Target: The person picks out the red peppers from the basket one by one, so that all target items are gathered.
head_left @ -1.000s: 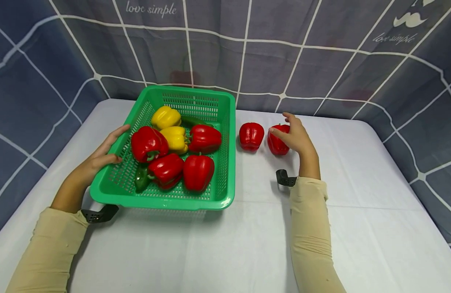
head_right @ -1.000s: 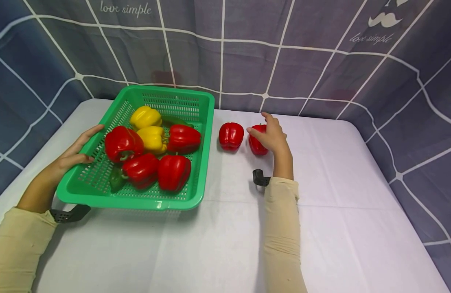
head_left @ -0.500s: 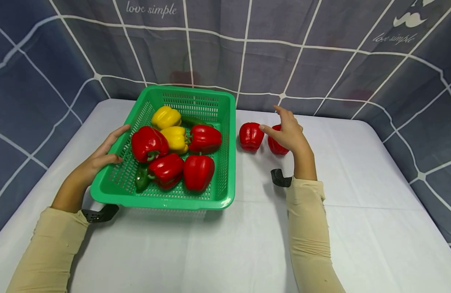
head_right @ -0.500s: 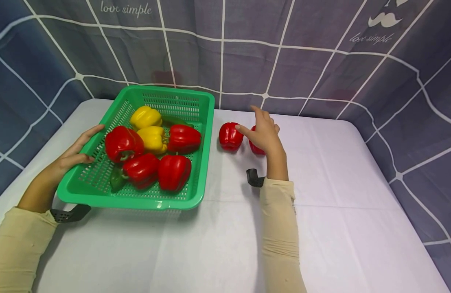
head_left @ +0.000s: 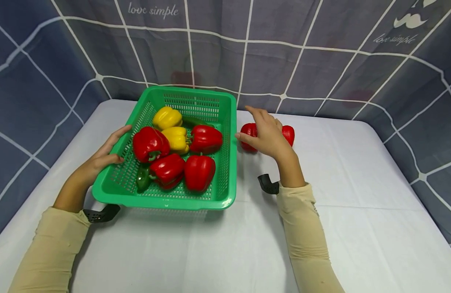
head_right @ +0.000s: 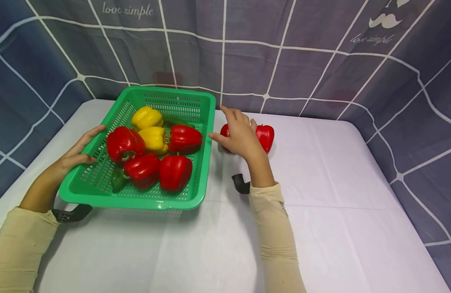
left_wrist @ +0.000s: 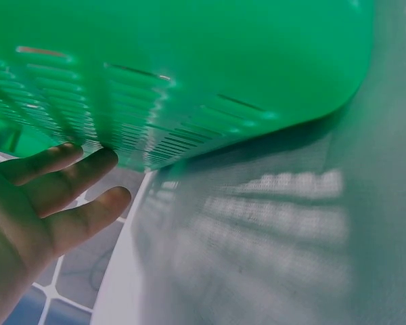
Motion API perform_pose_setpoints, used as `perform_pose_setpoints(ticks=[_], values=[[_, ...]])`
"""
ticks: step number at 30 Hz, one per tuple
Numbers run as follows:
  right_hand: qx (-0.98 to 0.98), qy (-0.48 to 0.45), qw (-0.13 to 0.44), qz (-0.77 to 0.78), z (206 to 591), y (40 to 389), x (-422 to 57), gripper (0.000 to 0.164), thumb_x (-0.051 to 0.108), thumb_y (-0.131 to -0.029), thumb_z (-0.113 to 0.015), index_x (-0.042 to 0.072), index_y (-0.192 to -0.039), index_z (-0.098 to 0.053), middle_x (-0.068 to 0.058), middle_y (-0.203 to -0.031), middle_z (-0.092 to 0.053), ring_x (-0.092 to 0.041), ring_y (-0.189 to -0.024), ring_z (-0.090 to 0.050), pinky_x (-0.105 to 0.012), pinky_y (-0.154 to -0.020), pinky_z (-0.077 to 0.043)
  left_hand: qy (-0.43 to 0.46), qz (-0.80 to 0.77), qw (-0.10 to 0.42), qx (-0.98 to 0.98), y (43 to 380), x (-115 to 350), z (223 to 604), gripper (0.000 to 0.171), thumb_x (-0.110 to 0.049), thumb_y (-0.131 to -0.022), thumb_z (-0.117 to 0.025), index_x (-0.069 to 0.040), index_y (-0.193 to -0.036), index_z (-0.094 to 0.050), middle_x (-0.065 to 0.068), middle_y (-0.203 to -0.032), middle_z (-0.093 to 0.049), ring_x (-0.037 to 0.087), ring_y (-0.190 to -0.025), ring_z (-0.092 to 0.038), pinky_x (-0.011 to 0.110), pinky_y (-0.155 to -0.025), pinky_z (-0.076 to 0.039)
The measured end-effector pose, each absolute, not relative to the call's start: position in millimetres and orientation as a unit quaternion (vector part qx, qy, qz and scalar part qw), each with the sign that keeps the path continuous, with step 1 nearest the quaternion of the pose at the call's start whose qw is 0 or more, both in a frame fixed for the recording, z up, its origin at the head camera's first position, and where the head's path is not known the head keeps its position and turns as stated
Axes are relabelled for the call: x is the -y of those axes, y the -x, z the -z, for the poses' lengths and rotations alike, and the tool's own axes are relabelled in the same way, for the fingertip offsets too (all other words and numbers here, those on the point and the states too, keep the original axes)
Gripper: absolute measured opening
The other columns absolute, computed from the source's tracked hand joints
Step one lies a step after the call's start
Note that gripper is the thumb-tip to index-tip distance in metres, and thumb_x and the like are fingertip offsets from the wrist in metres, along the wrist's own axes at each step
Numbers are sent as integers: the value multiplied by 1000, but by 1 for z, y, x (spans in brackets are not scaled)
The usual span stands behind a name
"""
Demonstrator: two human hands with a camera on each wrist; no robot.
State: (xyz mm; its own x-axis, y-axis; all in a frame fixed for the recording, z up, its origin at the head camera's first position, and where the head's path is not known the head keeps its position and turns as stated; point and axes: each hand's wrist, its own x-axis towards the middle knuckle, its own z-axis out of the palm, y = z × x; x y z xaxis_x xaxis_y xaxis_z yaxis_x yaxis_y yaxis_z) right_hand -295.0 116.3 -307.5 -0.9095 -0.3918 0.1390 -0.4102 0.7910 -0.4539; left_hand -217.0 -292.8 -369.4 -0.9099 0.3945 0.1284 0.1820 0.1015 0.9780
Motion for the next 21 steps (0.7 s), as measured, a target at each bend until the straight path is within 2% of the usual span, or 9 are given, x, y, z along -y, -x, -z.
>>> perform_pose_setpoints(ticks=[5,10,21], values=[[939,-261,23,-222,305,283,-99,81,47,-78,-64,18,-143,-26,-7,-141,-35,-25,-131,-28,-56,-104,-15,-192,-639,85,-740,217,293,369,79,9,-76,-29,-25,-146,-14,2,-143,-14,7,-96,-53,25,-65,-53],[936,-289,8,-199,304,274,-86,83,50,-77,-63,21,-144,-24,-7,-144,-31,-27,-133,-25,-57,-105,-13,-194,-635,85,-743,216,292,368,79,8,-77,-29,-25,-146,-13,2,-143,-14,6,-98,-52,24,-68,-52],[919,-351,-8,-179,309,262,-67,87,52,-75,-65,18,-144,-25,-7,-143,-30,-28,-133,-24,-58,-106,-11,-195,-637,86,-741,216,293,368,78,9,-77,-28,-25,-146,-13,2,-142,-16,6,-99,-52,25,-68,-53]])
